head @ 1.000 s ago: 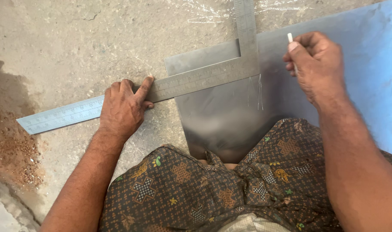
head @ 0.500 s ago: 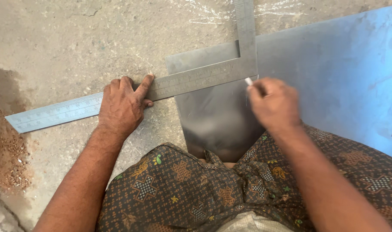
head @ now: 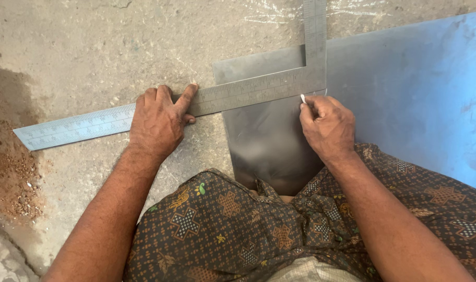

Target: The person uses a metal ruler and a white marker to draw straight lines on a metal sheet. They then switch to a set square to draw perpendicular lines, continuing to mark the sheet with the white marker.

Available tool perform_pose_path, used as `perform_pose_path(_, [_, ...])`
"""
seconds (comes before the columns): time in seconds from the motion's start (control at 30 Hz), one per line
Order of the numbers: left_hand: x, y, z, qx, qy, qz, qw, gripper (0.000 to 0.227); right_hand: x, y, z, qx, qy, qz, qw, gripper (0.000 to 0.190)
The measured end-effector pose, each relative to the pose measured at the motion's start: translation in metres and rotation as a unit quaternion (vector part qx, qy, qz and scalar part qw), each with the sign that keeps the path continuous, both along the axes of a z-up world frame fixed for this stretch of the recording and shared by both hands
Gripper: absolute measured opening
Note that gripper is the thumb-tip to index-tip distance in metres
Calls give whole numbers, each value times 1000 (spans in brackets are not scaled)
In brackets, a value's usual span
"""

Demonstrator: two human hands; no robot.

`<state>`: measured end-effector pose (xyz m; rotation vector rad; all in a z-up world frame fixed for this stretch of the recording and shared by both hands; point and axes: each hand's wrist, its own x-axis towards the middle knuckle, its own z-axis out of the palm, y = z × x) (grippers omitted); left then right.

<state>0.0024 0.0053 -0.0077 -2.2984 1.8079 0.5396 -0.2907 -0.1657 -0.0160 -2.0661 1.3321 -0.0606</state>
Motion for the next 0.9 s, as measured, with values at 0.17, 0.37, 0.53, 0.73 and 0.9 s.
perform_pose_path(0.17, [-1,-1,0,15,0,3,1000,66,1,1,2,-15,-7,0,1000,18])
perform_pose_path(0.37, [0,-1,0,11,-6,-4,1000,64,3,-4,-4,-38,22,42,998,18])
perform_pose_path(0.53, [0,-1,-1,-1,5,2,1000,63,5,-7,-6,-25,112,95,989,19])
perform_pose_path(0.73, [0,-2,1,7,8,4,1000,62,-7,21,16,21,217,128,968,22])
perform_pose_path(0.9, [0,0,2,2,5,2,1000,60,-3,-9,18,-25,73,44,996,23])
